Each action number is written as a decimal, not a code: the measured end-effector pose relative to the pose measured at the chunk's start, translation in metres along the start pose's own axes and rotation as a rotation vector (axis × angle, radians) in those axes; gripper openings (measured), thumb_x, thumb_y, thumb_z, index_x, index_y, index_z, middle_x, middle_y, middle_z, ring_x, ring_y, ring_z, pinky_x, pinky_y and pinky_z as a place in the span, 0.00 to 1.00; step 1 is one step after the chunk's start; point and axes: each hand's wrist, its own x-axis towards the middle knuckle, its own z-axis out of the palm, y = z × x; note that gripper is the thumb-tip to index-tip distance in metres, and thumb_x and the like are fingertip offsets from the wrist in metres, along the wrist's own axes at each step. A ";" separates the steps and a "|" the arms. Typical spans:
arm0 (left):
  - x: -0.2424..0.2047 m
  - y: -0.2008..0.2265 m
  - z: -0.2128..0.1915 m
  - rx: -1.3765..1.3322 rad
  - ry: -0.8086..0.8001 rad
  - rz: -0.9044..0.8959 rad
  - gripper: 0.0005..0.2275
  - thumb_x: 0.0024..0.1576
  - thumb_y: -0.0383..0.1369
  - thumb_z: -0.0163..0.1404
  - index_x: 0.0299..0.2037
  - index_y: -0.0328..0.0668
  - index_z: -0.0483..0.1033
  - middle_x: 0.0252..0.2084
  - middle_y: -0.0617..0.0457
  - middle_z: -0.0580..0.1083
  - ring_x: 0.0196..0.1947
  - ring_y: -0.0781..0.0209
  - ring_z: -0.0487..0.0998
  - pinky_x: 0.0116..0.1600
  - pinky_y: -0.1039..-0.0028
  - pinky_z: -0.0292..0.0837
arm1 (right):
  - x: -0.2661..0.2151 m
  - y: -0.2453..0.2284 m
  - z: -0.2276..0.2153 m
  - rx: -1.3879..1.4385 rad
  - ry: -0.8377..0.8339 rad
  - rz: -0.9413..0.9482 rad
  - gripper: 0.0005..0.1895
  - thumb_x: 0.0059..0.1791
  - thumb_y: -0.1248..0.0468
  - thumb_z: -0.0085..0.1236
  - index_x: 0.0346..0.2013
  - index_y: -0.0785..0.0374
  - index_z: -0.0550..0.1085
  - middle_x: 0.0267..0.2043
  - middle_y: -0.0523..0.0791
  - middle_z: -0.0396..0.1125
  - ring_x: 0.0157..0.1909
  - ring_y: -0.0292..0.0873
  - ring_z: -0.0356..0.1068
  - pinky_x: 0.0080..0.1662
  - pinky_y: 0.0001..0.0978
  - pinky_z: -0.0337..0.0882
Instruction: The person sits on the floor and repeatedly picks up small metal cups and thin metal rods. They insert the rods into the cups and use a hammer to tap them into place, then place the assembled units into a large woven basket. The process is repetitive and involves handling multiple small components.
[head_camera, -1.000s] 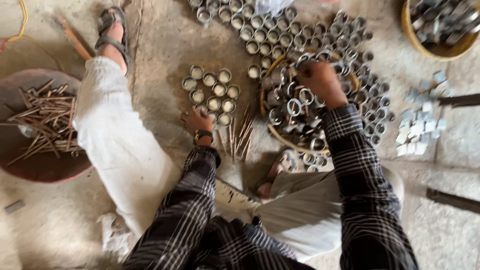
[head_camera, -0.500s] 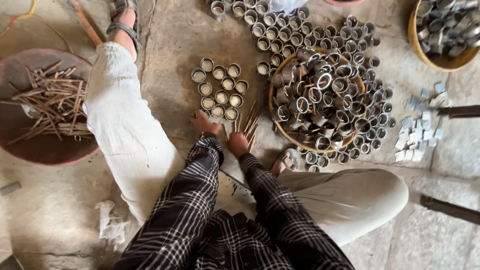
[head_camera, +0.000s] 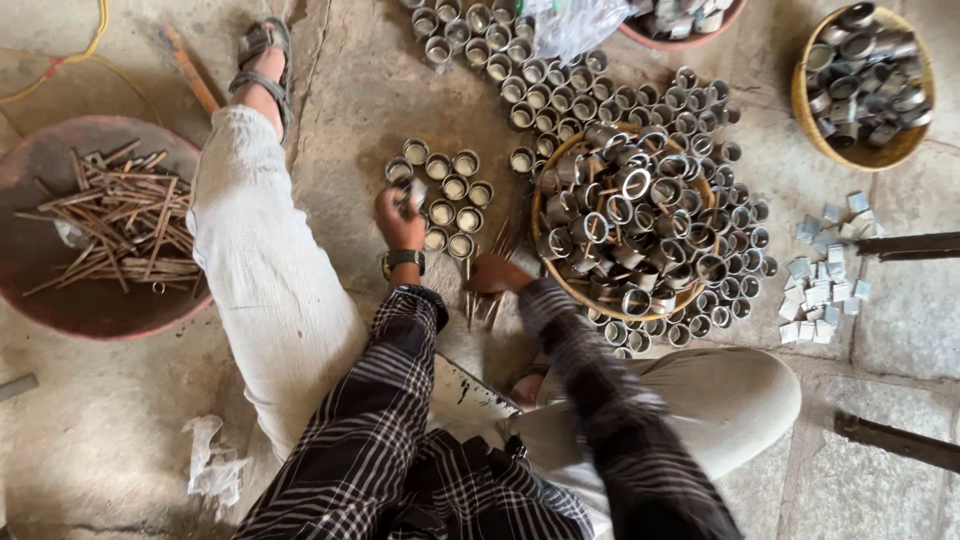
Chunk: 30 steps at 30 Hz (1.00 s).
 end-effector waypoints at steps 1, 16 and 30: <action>0.009 0.007 0.007 -0.132 -0.081 0.037 0.12 0.59 0.31 0.60 0.49 0.39 0.73 0.45 0.49 0.74 0.47 0.50 0.75 0.52 0.59 0.72 | -0.012 0.002 -0.017 -0.037 0.100 -0.087 0.18 0.52 0.54 0.59 0.35 0.69 0.80 0.35 0.54 0.74 0.32 0.48 0.75 0.36 0.41 0.79; -0.013 0.226 0.011 -0.429 -0.735 0.482 0.37 0.45 0.50 0.66 0.61 0.44 0.64 0.58 0.42 0.71 0.58 0.46 0.70 0.62 0.52 0.69 | -0.224 -0.040 -0.106 1.512 0.520 -0.357 0.14 0.59 0.64 0.39 0.56 0.71 0.63 0.46 0.52 0.71 0.40 0.45 0.73 0.40 0.36 0.80; -0.003 0.205 0.006 -0.876 -0.763 -0.327 0.21 0.53 0.47 0.63 0.45 0.38 0.77 0.42 0.54 0.79 0.43 0.60 0.80 0.50 0.66 0.80 | -0.246 -0.046 -0.123 1.360 0.579 -0.337 0.07 0.58 0.64 0.49 0.44 0.65 0.70 0.33 0.43 0.69 0.34 0.36 0.73 0.35 0.27 0.74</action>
